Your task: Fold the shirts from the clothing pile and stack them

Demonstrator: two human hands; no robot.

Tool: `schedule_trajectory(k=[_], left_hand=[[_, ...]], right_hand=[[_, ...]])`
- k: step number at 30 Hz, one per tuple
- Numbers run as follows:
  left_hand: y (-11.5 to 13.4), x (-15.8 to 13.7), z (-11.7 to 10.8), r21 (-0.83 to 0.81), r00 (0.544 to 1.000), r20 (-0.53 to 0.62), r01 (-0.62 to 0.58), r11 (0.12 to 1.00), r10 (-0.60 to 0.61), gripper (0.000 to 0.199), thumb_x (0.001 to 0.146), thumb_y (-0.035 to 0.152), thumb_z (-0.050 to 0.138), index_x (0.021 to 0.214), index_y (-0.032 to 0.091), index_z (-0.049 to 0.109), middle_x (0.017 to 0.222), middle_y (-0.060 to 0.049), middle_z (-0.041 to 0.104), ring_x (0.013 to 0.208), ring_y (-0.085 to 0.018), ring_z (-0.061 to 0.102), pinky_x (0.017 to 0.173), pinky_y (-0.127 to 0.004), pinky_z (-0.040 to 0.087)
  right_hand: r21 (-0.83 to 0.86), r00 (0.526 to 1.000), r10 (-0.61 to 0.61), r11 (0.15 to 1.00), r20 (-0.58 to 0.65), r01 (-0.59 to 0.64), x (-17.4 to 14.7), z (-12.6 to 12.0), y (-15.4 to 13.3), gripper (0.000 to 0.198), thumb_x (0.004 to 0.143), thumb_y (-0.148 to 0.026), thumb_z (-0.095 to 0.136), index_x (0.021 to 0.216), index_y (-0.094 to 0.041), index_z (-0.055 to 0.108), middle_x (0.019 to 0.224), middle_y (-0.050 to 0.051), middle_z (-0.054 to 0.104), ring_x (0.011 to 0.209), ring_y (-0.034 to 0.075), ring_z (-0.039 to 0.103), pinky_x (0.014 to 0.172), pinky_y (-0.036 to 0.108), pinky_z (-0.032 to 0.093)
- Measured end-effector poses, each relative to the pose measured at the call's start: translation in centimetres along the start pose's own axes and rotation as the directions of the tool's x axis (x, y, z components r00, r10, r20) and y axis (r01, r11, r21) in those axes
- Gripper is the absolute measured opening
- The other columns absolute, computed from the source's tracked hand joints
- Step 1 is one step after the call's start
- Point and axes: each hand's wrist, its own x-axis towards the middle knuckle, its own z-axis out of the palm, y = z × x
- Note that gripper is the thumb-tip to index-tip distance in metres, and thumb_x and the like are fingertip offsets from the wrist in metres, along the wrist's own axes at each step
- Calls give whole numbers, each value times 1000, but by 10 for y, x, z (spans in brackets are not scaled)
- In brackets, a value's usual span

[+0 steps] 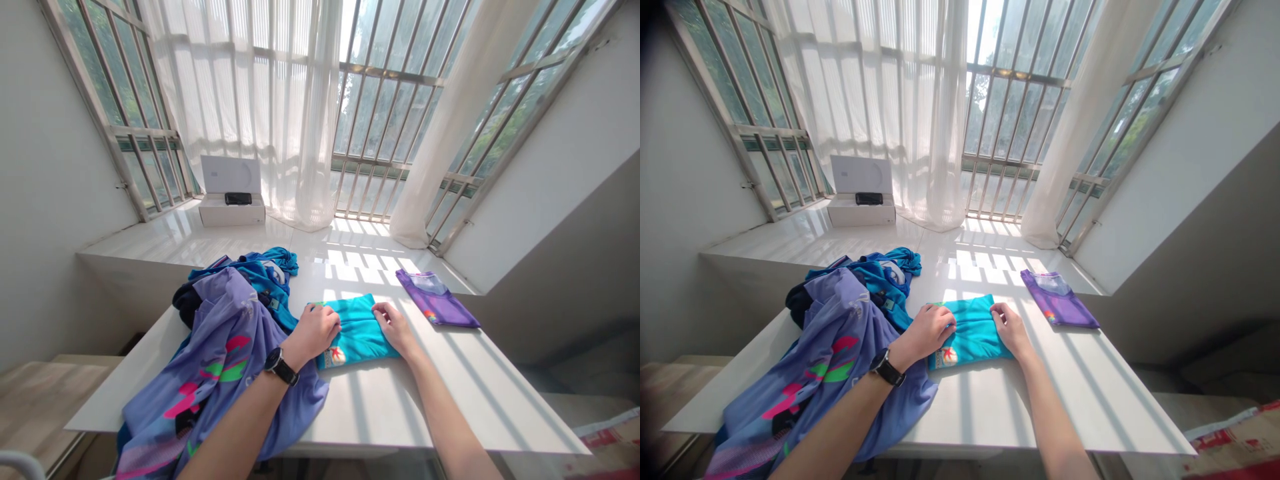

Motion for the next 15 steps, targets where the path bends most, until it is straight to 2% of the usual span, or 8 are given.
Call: schedule_trajectory(k=[3, 7, 9, 11, 15], left_hand=[[4, 1, 1, 45, 1000, -11, 14, 999, -13, 28, 106, 31, 46, 96, 18, 69, 102, -7, 71, 98, -24, 63, 97, -40, 44], [8, 2, 0, 60, 999, -14, 35, 998, -35, 27, 105, 30, 47, 93, 18, 68, 100, -7, 70, 97, -24, 62, 96, -40, 44], [8, 2, 0, 58, 999, -14, 31, 998, -30, 25, 104, 30, 49, 93, 18, 68, 99, -7, 70, 97, -24, 62, 95, -39, 44], [8, 2, 0, 48, 1000, -14, 15, 999, -15, 23, 104, 29, 50, 93, 18, 68, 100, -7, 70, 97, -24, 62, 95, -38, 44], [7, 4, 0, 27, 1000, -14, 12, 1000, -12, 23, 104, 26, 48, 94, 19, 67, 99, -6, 70, 96, -23, 62, 92, -37, 44]], right_hand=[[-164, 994, -108, 981, -16, 104, -5, -2, -6, 23, 93, -40, 51, 92, -26, 69, 91, 5, 70, 69, 20, 63, 70, 35, 53], [-326, 946, -314, 905, -77, 273, -12, -4, -21, 23, 97, -36, 52, 94, -25, 72, 106, 9, 69, 95, 26, 65, 84, 40, 54], [-317, 912, -409, 865, 0, 388, -13, -3, -28, 20, 98, -37, 56, 96, -26, 73, 110, 9, 71, 106, 28, 64, 94, 44, 52], [-266, 889, -446, 848, 106, 458, -14, -2, -31, 18, 98, -37, 59, 100, -28, 74, 111, 7, 73, 107, 26, 64, 97, 44, 52], [-198, 897, -406, 878, 172, 435, -14, 0, -28, 17, 99, -36, 59, 99, -28, 74, 106, 6, 74, 101, 25, 66, 93, 41, 54]])
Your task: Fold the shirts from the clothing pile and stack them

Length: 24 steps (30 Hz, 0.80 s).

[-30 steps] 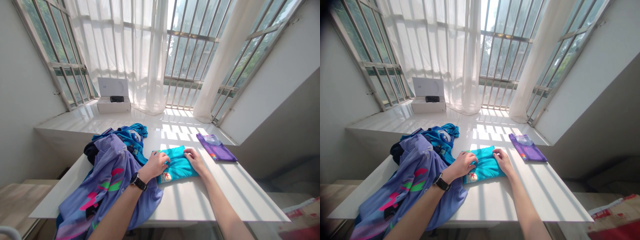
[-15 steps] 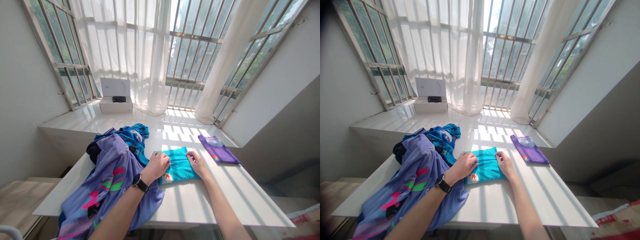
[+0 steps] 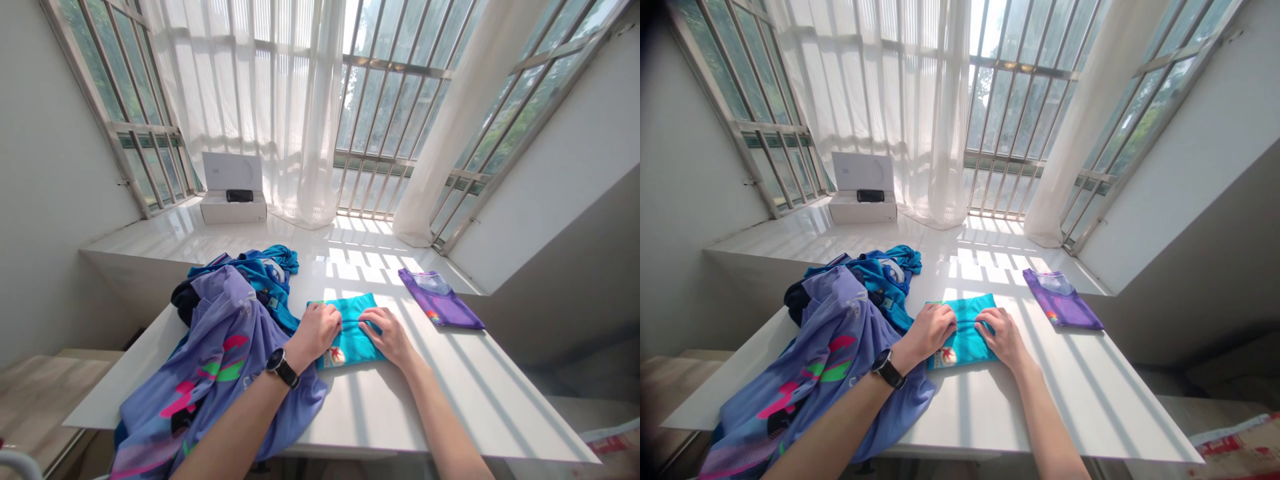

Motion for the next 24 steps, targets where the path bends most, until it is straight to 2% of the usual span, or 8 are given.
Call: schedule_trajectory(k=[7, 11, 14, 17, 24], left_hand=[[-2, 1, 0, 11, 997, 25, 76, 997, -77, 23, 104, 27, 50, 93, 19, 68, 96, -6, 70, 95, -24, 64, 88, -36, 45], [-2, 2, -2, -19, 991, 42, 130, 991, -129, 17, 102, 25, 53, 105, 21, 70, 101, -5, 71, 97, -24, 65, 89, -36, 45], [-1, 2, -4, -30, 988, 79, 139, 990, -136, 22, 101, 23, 54, 114, 24, 71, 107, -6, 71, 102, -25, 65, 91, -37, 46], [1, 2, -6, -23, 987, 104, 123, 992, -120, 25, 101, 22, 52, 114, 25, 74, 108, -6, 71, 104, -26, 64, 92, -37, 46], [1, 2, -6, -22, 988, 106, 117, 993, -114, 29, 103, 24, 49, 109, 26, 77, 106, -6, 71, 100, -25, 63, 90, -36, 44]], right_hand=[[75, 994, 107, 991, 3, -107, -1, -1, 0, 17, 97, -36, 59, 88, -26, 70, 101, 6, 74, 97, 26, 65, 91, 42, 52], [144, 978, 208, 968, 6, -207, 0, -2, -1, 15, 93, -35, 61, 83, -26, 69, 94, 5, 74, 94, 25, 67, 88, 39, 52], [169, 965, 262, 951, 13, -261, 0, -1, 1, 14, 90, -36, 63, 89, -26, 73, 92, 4, 74, 91, 25, 68, 85, 37, 52], [173, 965, 261, 951, 0, -257, -1, 1, 5, 17, 90, -39, 64, 92, -27, 76, 93, 5, 75, 93, 25, 69, 87, 37, 52], [107, 952, 287, 955, -107, -276, -6, 3, 22, 34, 91, -53, 60, 79, -27, 79, 84, 7, 71, 86, 27, 68, 82, 40, 54]])
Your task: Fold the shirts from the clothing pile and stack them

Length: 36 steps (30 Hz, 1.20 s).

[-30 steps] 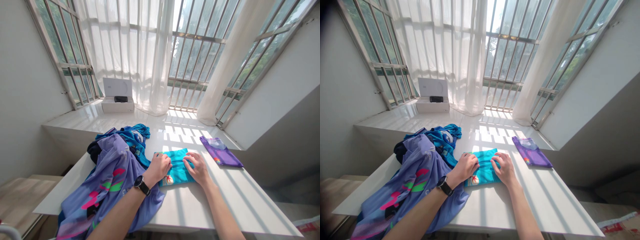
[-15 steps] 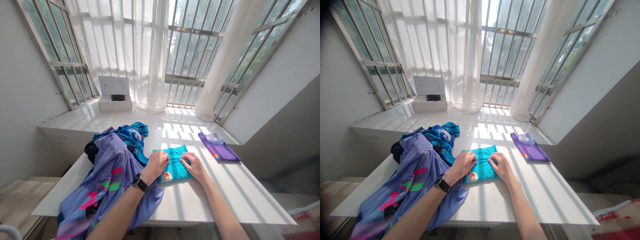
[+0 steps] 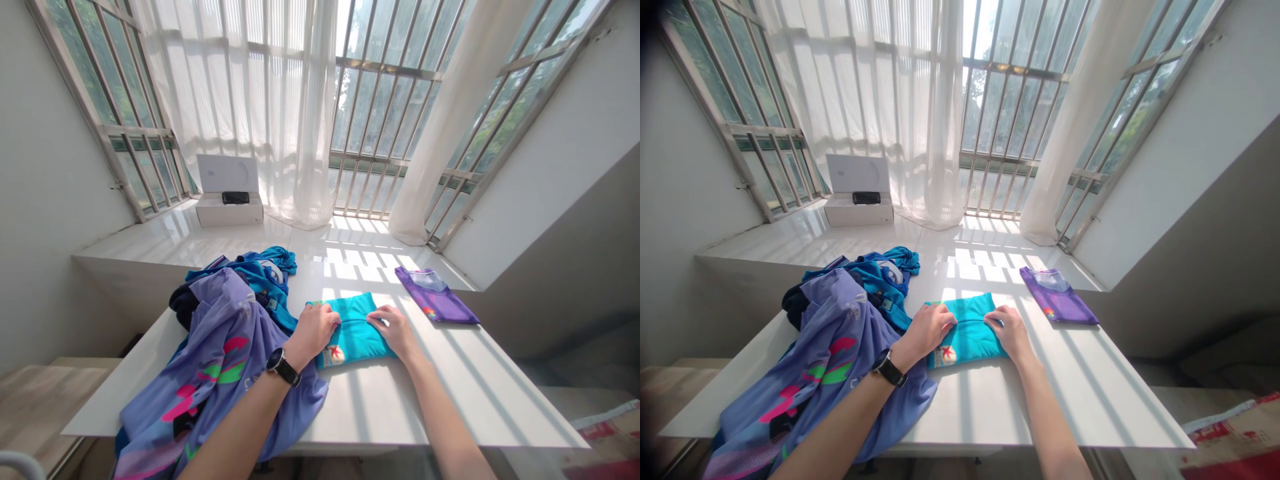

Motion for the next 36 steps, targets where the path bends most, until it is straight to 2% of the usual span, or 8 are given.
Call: schedule_trajectory(k=[3, 9, 13, 17, 20, 25, 31, 36], left_hand=[[1, 0, -1, 14, 1000, 10, 1, 1000, -1, 29, 103, 22, 48, 109, 26, 76, 106, -7, 70, 99, -25, 63, 90, -36, 44], [3, -1, -3, 16, 1000, 9, 8, 1000, -9, 29, 102, 21, 48, 110, 25, 75, 107, -7, 70, 100, -25, 62, 91, -36, 44], [1, -1, -1, 17, 1000, -3, -7, 1000, 7, 28, 102, 21, 47, 108, 24, 74, 106, -6, 70, 100, -25, 63, 90, -36, 44], [-3, 0, 4, -2, 999, -30, -22, 1000, 21, 26, 101, 22, 48, 106, 24, 73, 104, -6, 71, 98, -24, 63, 90, -35, 45], [-4, 0, 4, -7, 1000, -27, 4, 1000, -4, 23, 101, 24, 50, 104, 24, 72, 103, -6, 71, 95, -23, 64, 88, -34, 46], [-8, -4, -8, -30, 997, -9, 80, 996, -80, 17, 96, 24, 59, 96, 22, 75, 102, -7, 72, 97, -24, 66, 84, -32, 48], [-32, -9, -20, -177, 992, 45, 120, 977, -114, 9, 87, 23, 69, 85, 24, 78, 100, -2, 74, 90, -20, 68, 76, -26, 47], [-45, -10, -23, -168, 991, 53, 130, 977, -123, 8, 86, 23, 70, 84, 24, 77, 93, -1, 75, 86, -19, 68, 71, -25, 45]], right_hand=[[-3, 999, -5, 1000, -37, 5, -1, -6, 6, 40, 91, -59, 59, 77, -27, 78, 84, 7, 70, 84, 26, 68, 81, 41, 54], [-1, 984, 58, 998, -169, -59, -5, -19, 6, 36, 93, -56, 59, 91, -25, 77, 99, 8, 71, 80, 23, 67, 82, 41, 56], [12, 996, -69, 997, -58, 70, -6, -14, 2, 32, 91, -54, 63, 95, -28, 80, 102, 8, 70, 98, 26, 68, 92, 44, 55], [35, 998, -24, 999, 54, 22, -8, -8, 7, 32, 91, -55, 62, 91, -29, 81, 101, 8, 68, 98, 27, 68, 89, 44, 57], [67, 997, 38, 997, 73, -43, -9, -6, 13, 34, 90, -57, 63, 91, -28, 80, 102, 9, 67, 100, 27, 68, 86, 42, 59], [80, 994, 71, 994, 84, -78, -9, -7, 13, 30, 88, -52, 63, 94, -27, 80, 104, 9, 68, 100, 26, 68, 83, 40, 59], [90, 989, 122, 988, 79, -129, -8, -9, 5, 32, 86, -51, 64, 98, -26, 78, 102, 8, 70, 94, 25, 69, 81, 39, 59], [93, 989, 134, 986, 65, -139, -7, -10, 3, 33, 85, -55, 63, 91, -26, 79, 100, 9, 71, 94, 26, 70, 79, 39, 59]])
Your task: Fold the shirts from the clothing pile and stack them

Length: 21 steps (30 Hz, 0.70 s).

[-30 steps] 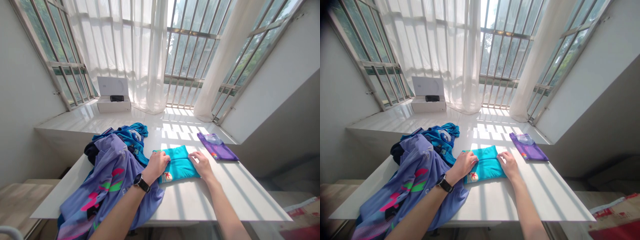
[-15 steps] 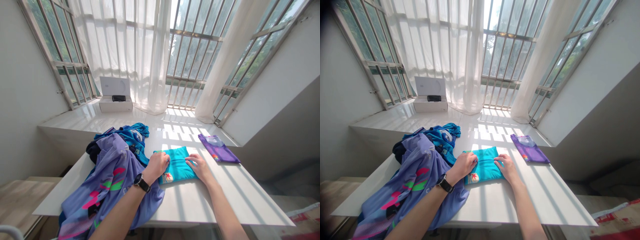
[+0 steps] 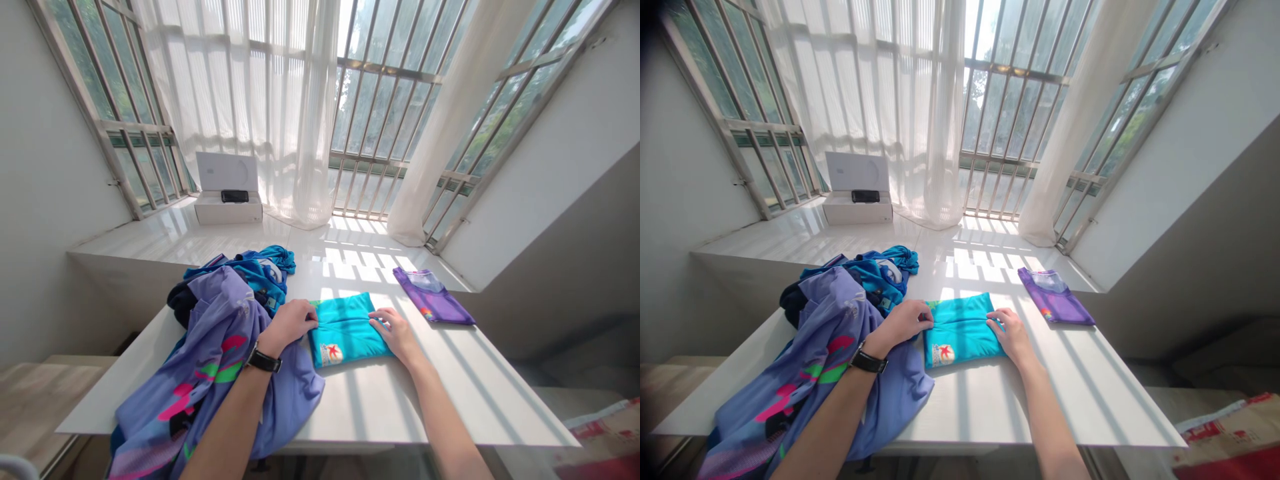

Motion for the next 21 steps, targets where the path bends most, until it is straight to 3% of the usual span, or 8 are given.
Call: schedule_trajectory(k=[6, 12, 21], left_hand=[[5, -1, -6, 30, 988, -143, 69, 997, -64, 14, 96, 25, 60, 94, 21, 73, 98, -4, 72, 86, -18, 67, 73, -26, 46], [10, -1, 5, -42, 997, -20, -81, 996, 80, 19, 84, 34, 76, 99, 23, 74, 99, -2, 70, 90, -20, 67, 76, -26, 48], [8, 2, 11, -2, 996, -12, -92, 996, 92, 8, 88, 27, 73, 95, 24, 76, 101, -2, 70, 89, -19, 68, 77, -27, 48]], right_hand=[[-7, 1000, -10, 1000, 5, 10, 0, 0, -1, 32, 87, -53, 61, 91, -27, 78, 100, 8, 71, 94, 26, 70, 79, 39, 58], [-29, 1000, 0, 1000, -11, 0, -1, -2, 1, 31, 88, -54, 60, 88, -27, 77, 98, 7, 72, 87, 25, 69, 77, 39, 59], [-31, 1000, -3, 1000, -20, 2, 0, -2, 3, 28, 87, -51, 61, 85, -28, 77, 97, 8, 72, 90, 26, 70, 76, 39, 59]])
